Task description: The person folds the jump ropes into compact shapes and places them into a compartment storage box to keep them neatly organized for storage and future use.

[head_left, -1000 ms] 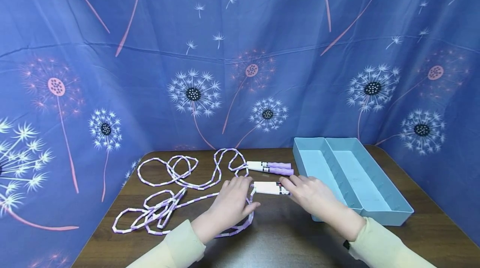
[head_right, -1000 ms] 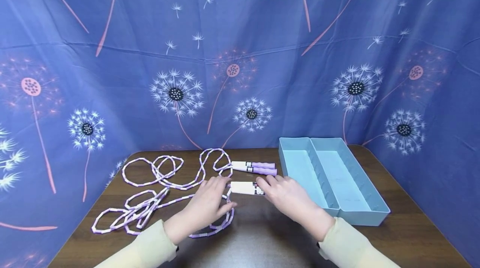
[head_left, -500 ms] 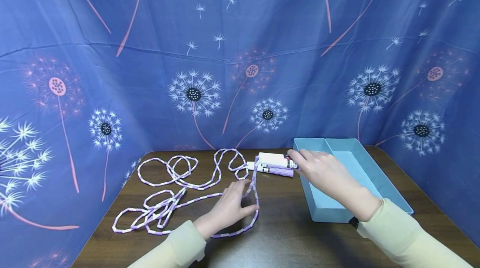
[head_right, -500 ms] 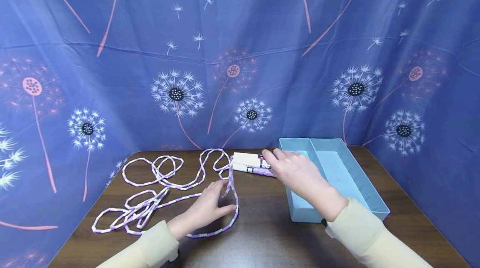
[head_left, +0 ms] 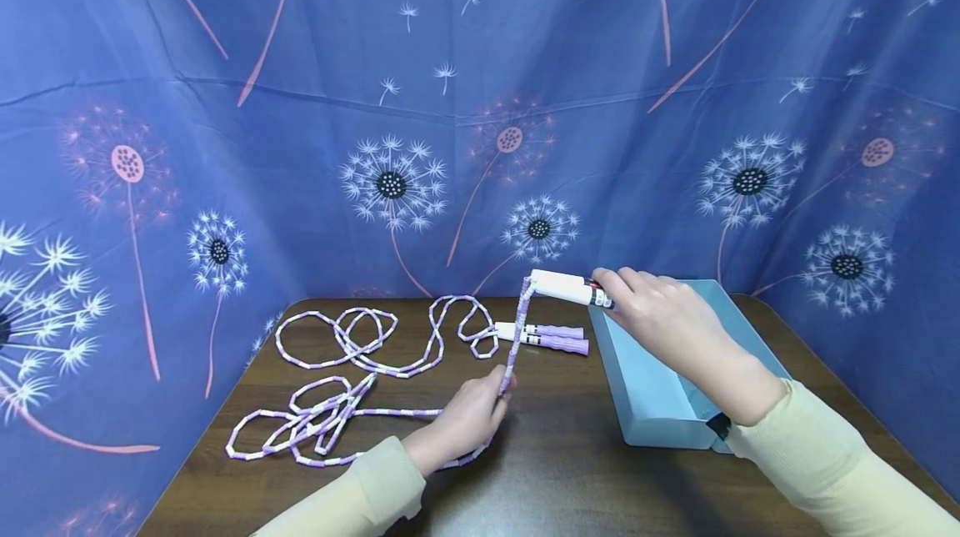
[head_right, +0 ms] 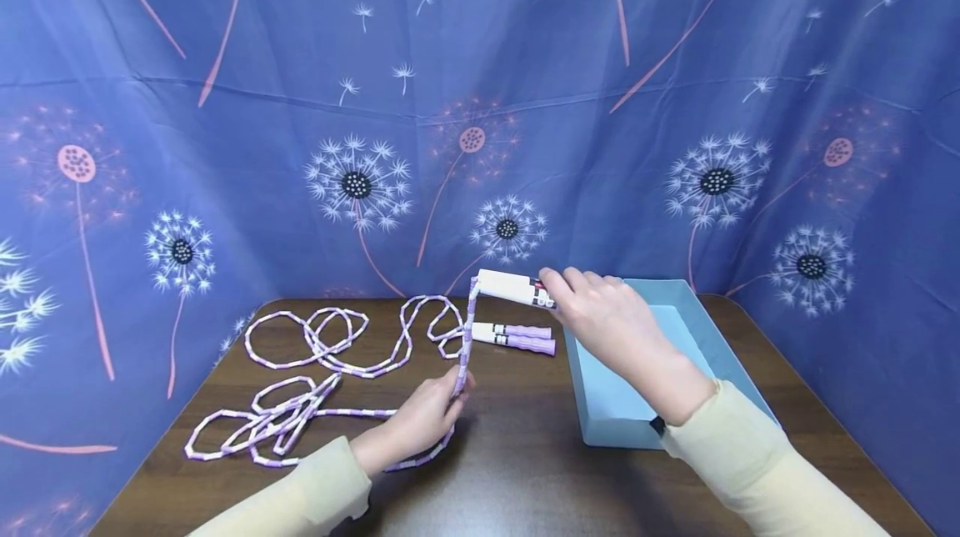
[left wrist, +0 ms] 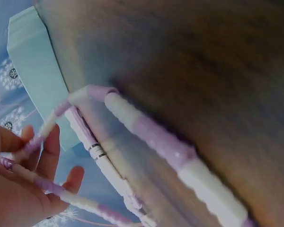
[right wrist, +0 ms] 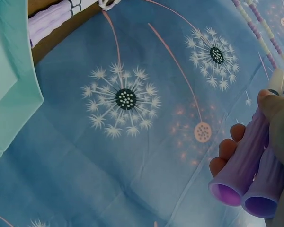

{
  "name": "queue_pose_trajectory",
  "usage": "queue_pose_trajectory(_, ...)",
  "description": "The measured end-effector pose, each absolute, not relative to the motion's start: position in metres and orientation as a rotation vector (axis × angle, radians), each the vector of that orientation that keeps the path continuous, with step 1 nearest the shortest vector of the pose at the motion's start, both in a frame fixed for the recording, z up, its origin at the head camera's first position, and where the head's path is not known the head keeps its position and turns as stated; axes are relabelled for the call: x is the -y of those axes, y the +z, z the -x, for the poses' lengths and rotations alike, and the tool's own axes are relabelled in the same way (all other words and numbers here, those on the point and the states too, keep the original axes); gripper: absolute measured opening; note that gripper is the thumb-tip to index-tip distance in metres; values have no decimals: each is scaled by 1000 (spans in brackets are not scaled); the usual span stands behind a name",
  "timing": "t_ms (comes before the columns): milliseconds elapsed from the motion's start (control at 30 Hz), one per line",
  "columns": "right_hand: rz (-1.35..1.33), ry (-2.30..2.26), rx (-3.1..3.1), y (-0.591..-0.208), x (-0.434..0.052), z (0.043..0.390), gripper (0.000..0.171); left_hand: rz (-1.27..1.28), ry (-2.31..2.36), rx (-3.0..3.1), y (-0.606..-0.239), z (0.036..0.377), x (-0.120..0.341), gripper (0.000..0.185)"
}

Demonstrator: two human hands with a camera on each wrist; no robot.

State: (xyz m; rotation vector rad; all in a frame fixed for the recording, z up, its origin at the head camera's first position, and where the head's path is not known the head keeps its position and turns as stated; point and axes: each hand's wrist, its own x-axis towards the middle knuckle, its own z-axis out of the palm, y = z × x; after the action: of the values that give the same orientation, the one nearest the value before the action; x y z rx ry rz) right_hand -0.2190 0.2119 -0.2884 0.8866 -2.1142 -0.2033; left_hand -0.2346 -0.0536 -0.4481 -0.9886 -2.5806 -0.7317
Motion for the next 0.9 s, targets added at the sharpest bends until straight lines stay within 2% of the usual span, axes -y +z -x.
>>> queue_pose_trajectory(300,-805,-136,2165,-300,-211,219,50,1012,-190,2519,-436,227,58,19)
queue_pose_trajectory(567,-775,-160,2207,-314,-207,220,51,986,277,2266,-419,221,52,12)
queue_pose_trajectory(800,-798,-208,2232,-328,-198,219,45,965,415,2097,-394,216,43,24)
queue_pose_trajectory(900,-808,-201,2246,-335,-194,219,44,956,415,2072,-384,214,38,23)
